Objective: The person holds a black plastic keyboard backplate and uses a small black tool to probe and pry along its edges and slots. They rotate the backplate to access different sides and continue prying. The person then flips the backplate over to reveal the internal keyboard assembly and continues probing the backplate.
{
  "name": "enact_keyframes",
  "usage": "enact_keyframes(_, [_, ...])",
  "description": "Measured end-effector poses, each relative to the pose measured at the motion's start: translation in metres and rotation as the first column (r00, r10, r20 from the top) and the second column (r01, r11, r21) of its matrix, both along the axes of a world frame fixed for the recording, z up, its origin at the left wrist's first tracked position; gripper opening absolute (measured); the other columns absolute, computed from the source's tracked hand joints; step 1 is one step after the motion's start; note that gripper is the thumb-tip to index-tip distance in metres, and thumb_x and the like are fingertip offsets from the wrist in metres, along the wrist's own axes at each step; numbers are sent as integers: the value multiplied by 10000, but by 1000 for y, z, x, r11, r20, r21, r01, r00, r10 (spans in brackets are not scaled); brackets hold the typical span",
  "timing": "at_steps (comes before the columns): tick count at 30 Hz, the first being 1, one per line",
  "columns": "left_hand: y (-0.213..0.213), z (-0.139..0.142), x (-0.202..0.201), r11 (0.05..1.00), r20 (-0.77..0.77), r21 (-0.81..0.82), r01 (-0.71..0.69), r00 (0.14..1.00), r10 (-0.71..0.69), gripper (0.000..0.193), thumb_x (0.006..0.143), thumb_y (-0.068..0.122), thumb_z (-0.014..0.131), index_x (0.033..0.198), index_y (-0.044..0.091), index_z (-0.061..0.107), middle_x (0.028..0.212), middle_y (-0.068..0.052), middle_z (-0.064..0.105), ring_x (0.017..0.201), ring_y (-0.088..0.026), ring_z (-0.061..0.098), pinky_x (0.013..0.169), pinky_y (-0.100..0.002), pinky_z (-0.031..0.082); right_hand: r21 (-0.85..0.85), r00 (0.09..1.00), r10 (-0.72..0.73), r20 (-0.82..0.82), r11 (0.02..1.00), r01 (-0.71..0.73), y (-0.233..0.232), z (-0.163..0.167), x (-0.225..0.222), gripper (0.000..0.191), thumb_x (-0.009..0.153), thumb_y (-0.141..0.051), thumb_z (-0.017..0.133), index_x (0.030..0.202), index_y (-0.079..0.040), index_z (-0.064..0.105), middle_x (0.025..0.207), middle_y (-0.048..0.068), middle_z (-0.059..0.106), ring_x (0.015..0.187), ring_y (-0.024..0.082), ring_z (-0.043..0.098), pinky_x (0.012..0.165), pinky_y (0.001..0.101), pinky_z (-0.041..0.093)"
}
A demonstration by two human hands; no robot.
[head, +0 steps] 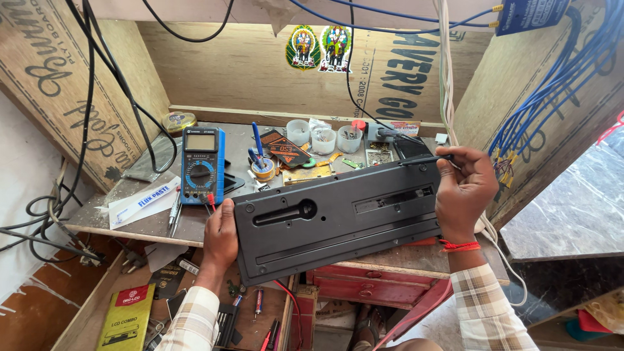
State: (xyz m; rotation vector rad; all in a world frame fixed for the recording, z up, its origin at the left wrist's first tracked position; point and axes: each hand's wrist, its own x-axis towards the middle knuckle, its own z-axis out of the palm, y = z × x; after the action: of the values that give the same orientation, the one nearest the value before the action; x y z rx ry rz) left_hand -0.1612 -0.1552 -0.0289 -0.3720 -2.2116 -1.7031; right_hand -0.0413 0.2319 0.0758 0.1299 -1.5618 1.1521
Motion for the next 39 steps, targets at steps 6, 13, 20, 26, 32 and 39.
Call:
enact_keyframes(6, [-1, 1, 0, 1000, 3, 12, 11, 1000, -11, 551, 1095, 434, 336, 878, 36, 651, 716, -81, 673, 680, -204, 619, 678, -370, 492, 93, 998, -45, -34, 995, 48, 2, -6, -2, 202, 995, 151, 749, 1114, 43, 627, 1174, 134, 659, 1068, 148, 669, 891, 242, 573])
enact_keyframes(13, [-2, -1, -1, 1000, -10, 18, 15, 1000, -15, 547, 1101, 431, 342, 881, 32, 644, 719, -79, 669, 684, -201, 613, 681, -364, 491, -39, 997, 35, -70, 999, -38, 0, -13, 4, 272, 999, 133, 722, 1170, 13, 547, 1122, 120, 702, 1089, 156, 714, 964, 245, 597])
enact_keyframes(20, [-3, -2, -2, 999, -16, 16, 28, 999, -28, 560, 1106, 439, 333, 882, 33, 646, 723, -75, 669, 686, -198, 619, 680, -362, 495, -51, 996, 14, -86, 999, -18, -1, -16, 4, 287, 1002, 133, 736, 1179, 16, 543, 1121, 119, 692, 1099, 163, 710, 972, 253, 596])
enact_keyframes(26, [-3, 0, 0, 1000, 45, 2, 19, 999, -19, 575, 1100, 448, 313, 874, 49, 659, 700, -76, 665, 660, -201, 618, 665, -365, 499, -30, 996, -18, -82, 999, 16, 2, -18, 7, 290, 1013, 133, 741, 1185, 20, 538, 1129, 117, 685, 1104, 173, 710, 981, 259, 598])
enact_keyframes(32, [-2, 3, 0, 1000, 11, -5, 14, 1000, -14, 568, 1097, 445, 320, 900, 43, 669, 734, -75, 692, 690, -199, 639, 688, -366, 501, -58, 992, -2, -123, 998, -5, 2, -15, 9, 307, 1018, 130, 747, 1199, 12, 529, 1147, 104, 661, 1121, 183, 714, 989, 272, 609])
enact_keyframes(39, [-3, 2, -1, 1000, 51, -12, -7, 999, 8, 565, 1095, 441, 337, 881, 32, 663, 719, -100, 685, 681, -234, 631, 691, -387, 497, -68, 986, 58, -156, 995, -69, -19, -11, 22, 311, 1032, 137, 755, 1204, 5, 533, 1128, 104, 668, 1089, 174, 708, 971, 259, 606])
